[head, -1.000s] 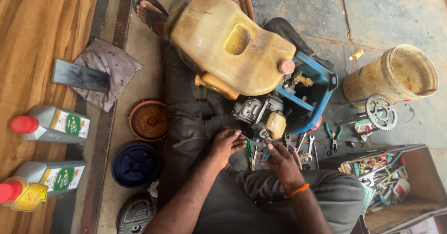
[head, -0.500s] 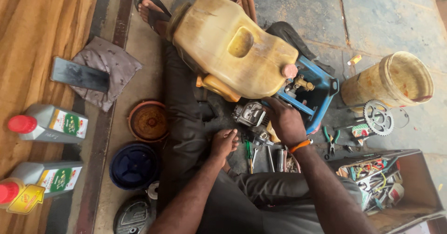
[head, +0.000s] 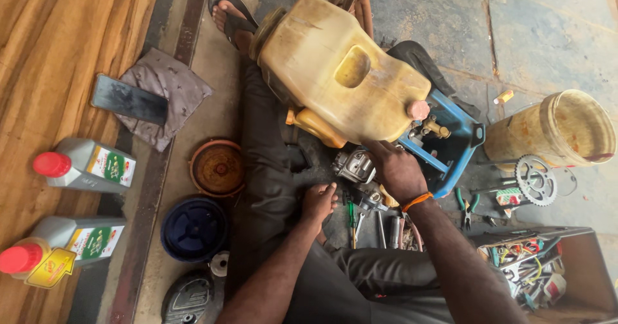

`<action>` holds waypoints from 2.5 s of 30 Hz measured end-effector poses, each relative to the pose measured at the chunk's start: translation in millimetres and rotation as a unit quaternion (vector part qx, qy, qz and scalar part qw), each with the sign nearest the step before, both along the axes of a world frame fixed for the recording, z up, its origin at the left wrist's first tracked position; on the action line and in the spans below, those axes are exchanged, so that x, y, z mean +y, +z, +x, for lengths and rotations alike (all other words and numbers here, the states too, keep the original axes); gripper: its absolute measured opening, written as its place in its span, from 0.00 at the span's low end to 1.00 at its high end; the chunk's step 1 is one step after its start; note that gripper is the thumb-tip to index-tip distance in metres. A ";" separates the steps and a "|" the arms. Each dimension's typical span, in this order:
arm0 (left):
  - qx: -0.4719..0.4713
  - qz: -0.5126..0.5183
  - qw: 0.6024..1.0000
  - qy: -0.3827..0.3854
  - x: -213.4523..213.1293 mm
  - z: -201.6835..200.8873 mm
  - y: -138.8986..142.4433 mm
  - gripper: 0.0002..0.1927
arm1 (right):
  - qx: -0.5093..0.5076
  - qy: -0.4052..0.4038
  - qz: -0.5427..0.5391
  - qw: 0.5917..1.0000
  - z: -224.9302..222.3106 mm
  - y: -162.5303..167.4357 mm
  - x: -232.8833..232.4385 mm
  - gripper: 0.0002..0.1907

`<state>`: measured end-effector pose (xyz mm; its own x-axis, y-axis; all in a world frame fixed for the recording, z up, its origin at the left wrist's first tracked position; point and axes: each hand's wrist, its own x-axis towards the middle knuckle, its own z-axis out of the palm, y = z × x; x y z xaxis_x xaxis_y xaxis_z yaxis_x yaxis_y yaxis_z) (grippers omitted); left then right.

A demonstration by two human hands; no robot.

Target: The person works on a small engine mounted on a blue frame, using a wrench to tighten bolts on the engine block and fuel tank. They adjust the fuel cap and handle various engine components while seated on the floor.

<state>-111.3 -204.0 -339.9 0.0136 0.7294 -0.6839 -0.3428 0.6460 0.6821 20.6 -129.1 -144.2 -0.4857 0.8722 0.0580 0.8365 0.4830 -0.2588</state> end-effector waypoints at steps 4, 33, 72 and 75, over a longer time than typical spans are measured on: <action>0.001 -0.004 1.000 -0.003 -0.3 -0.2 1.3 0.22 | 0.011 -0.006 0.012 1.000 2.9 0.3 -0.5 0.16; -0.035 -0.005 0.999 0.021 -0.7 -4.1 21.7 0.24 | 0.027 -0.066 -0.036 0.997 -12.7 11.2 -2.5 0.13; 0.006 -0.006 1.000 0.010 -1.2 -3.1 25.6 0.19 | -0.121 -0.073 0.017 0.990 -6.5 3.7 -6.3 0.17; -0.003 -0.007 1.000 0.021 -2.7 -3.1 23.7 0.18 | -0.026 -0.174 -0.036 0.984 -11.7 -4.0 1.9 0.22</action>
